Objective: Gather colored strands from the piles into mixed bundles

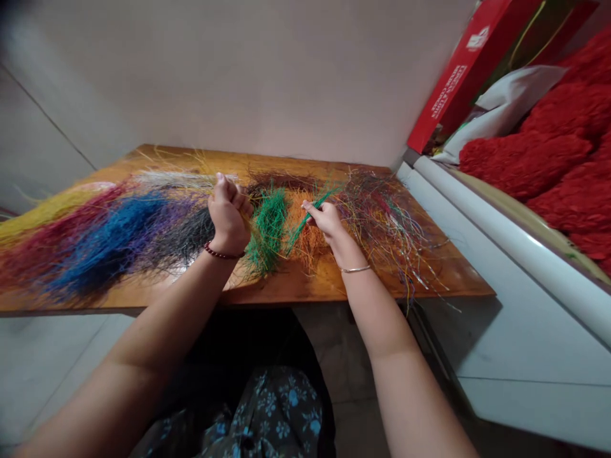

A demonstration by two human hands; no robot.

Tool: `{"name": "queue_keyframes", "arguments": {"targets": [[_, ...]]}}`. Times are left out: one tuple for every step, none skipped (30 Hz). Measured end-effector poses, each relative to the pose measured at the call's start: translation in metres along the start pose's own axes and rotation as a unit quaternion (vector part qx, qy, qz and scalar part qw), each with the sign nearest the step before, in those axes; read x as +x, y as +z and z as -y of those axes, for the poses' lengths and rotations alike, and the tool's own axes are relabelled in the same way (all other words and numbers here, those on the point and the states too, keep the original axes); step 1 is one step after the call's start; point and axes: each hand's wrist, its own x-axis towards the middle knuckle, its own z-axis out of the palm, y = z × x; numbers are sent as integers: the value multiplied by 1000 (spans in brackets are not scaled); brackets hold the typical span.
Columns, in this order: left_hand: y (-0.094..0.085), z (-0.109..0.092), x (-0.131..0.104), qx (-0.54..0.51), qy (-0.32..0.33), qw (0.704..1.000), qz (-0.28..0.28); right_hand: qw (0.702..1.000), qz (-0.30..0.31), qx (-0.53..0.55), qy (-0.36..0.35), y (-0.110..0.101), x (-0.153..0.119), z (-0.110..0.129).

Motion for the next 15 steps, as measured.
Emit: {"name": "queue_keyframes", "arguments": {"targets": [[0,-3,0,-1,4,1000,-4,1000,0,-2,-2,0,0,0],[0,-5,0,0,5,1000,-6,1000,1,-4,-3,0,1,-1],[0,-8,0,3,5,1000,-9,1000,1,-6,-2,0,1,-1],[0,-10,0,4,7,1000,-12,1000,0,-7,0,-1,2,-1],[-1,-13,0,3,12,1000,-13,1000,-1,-7,3,-1,2,-2],[-2,-16,0,0,18,1000,-15,1000,-2,-8,5,-1,2,-3],[-2,-19,0,-5,23,1000,-17,1000,-3,-9,6,0,3,-3],[-3,-22,0,-8,27,999,-20,1000,-4,-13,6,0,3,-4],[-4,-26,0,-9,29,999,-24,1000,-5,-19,5,0,3,-4],[-5,-29,-1,-6,28,999,-28,1000,-7,-27,3,1,3,-5],[-6,-33,-1,-2,25,999,-32,999,-9,-33,0,1,4,-5],[-7,-37,-2,0,23,999,-34,999,-11,-38,-1,1,4,-5],[-8,-41,-3,0,20,999,-35,999,-12,-40,-1,2,4,-6],[-9,-45,-5,-4,19,999,-34,999,-13,-40,-2,2,4,-6],[-10,-49,-6,-10,20,999,-32,999,-14,-40,-2,2,4,-6]]}}
